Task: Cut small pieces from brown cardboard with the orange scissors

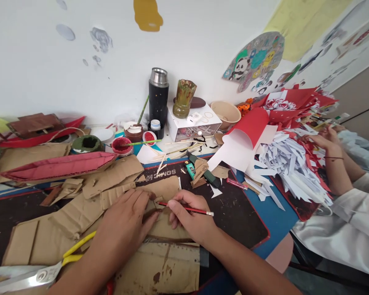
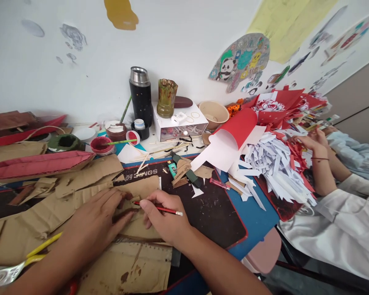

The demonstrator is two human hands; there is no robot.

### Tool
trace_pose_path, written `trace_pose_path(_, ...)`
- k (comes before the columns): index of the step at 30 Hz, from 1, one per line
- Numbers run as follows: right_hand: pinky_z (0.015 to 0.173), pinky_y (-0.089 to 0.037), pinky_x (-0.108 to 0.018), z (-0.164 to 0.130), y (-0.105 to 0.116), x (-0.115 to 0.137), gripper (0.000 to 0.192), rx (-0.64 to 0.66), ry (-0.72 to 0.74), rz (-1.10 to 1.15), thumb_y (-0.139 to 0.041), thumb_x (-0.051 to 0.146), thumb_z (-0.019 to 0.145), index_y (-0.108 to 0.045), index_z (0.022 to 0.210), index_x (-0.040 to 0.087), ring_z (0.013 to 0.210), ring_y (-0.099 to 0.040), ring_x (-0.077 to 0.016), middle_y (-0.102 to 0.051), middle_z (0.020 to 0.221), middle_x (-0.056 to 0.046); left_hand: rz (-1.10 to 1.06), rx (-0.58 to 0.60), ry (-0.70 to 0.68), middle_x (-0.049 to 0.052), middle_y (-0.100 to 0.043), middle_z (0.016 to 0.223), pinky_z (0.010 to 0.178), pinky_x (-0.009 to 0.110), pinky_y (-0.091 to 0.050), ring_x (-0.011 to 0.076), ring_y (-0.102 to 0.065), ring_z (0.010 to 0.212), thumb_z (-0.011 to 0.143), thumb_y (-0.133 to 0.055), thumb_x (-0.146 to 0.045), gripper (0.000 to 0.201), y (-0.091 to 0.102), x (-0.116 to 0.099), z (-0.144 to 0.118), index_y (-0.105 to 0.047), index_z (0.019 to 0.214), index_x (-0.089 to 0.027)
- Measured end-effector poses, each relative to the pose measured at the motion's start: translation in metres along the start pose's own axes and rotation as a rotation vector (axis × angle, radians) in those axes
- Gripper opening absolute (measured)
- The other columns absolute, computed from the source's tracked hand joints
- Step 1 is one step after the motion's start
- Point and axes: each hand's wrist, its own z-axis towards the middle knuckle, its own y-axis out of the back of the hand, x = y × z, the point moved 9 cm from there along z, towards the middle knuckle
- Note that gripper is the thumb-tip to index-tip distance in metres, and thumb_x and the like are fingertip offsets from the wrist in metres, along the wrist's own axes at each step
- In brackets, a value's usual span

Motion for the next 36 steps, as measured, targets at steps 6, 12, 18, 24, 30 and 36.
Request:
trace_pose_path(6, 0.050, -0.050, -0.022, 0.001, 0.001, 0.002, 0.048, -0.026, -0.003, -0.016, -0.070, 0.067, 0.098, -0.064, 0.085, 0.021, 0.050, -0.065, -0.0120, -0.069, 0.065, 0.000, -0.012, -0.003, 0.005, 0.010, -0.076, 0.098, 0.082, 0.045, -0.059, 0.0325, -0.075, 0.090, 0.102, -0.058, -0.029, 0.012, 0.001, 0.000, 0.001, -0.063, 0.110, -0.022)
trace_pose_path(12, 0.049, -0.050, -0.021, 0.002, 0.004, 0.003, 0.047, -0.038, 0.012, -0.023, -0.071, 0.066, 0.098, -0.066, 0.087, 0.021, 0.050, -0.065, -0.0120, -0.070, 0.065, 0.001, -0.026, -0.001, 0.021, 0.010, -0.077, 0.098, 0.082, 0.044, -0.059, 0.0321, -0.075, 0.090, 0.103, -0.057, -0.030, 0.011, 0.002, 0.001, 0.002, -0.063, 0.108, -0.023)
trace_pose_path(18, 0.050, -0.051, -0.022, 0.001, 0.011, 0.002, 0.046, -0.089, 0.002, 0.004, -0.071, 0.065, 0.098, -0.067, 0.088, 0.021, 0.049, -0.065, -0.0122, -0.071, 0.066, 0.001, 0.012, 0.025, 0.013, 0.008, -0.073, 0.091, 0.078, 0.044, -0.057, 0.0325, -0.073, 0.086, 0.104, -0.059, -0.033, 0.009, 0.000, -0.001, 0.001, -0.060, 0.100, -0.025)
trace_pose_path(24, 0.050, -0.051, -0.022, 0.001, 0.011, 0.005, 0.047, -0.076, 0.020, 0.013, -0.071, 0.067, 0.098, -0.067, 0.088, 0.021, 0.049, -0.065, -0.0124, -0.071, 0.066, 0.001, -0.006, 0.025, -0.007, 0.014, -0.078, 0.112, 0.090, 0.049, -0.059, 0.0359, -0.075, 0.103, 0.103, -0.064, -0.034, 0.025, -0.001, 0.000, 0.000, -0.063, 0.123, -0.020)
trace_pose_path(30, 0.051, -0.053, -0.023, -0.001, 0.012, 0.006, 0.047, -0.069, 0.003, -0.001, -0.071, 0.066, 0.098, -0.067, 0.088, 0.021, 0.049, -0.065, -0.0123, -0.072, 0.066, 0.000, -0.070, 0.067, 0.042, 0.010, -0.080, 0.109, 0.091, 0.047, -0.059, 0.0331, -0.075, 0.102, 0.103, -0.059, -0.031, 0.017, -0.002, 0.004, 0.002, -0.068, 0.115, -0.025)
trace_pose_path(36, 0.050, -0.052, -0.022, -0.002, 0.006, 0.005, 0.046, -0.021, 0.015, -0.015, -0.071, 0.065, 0.099, -0.066, 0.087, 0.021, 0.049, -0.064, -0.0118, -0.071, 0.064, 0.001, -0.044, 0.040, 0.029, 0.009, -0.077, 0.099, 0.084, 0.046, -0.058, 0.0336, -0.074, 0.095, 0.103, -0.059, -0.028, 0.012, 0.000, 0.002, 0.003, -0.068, 0.110, -0.023)
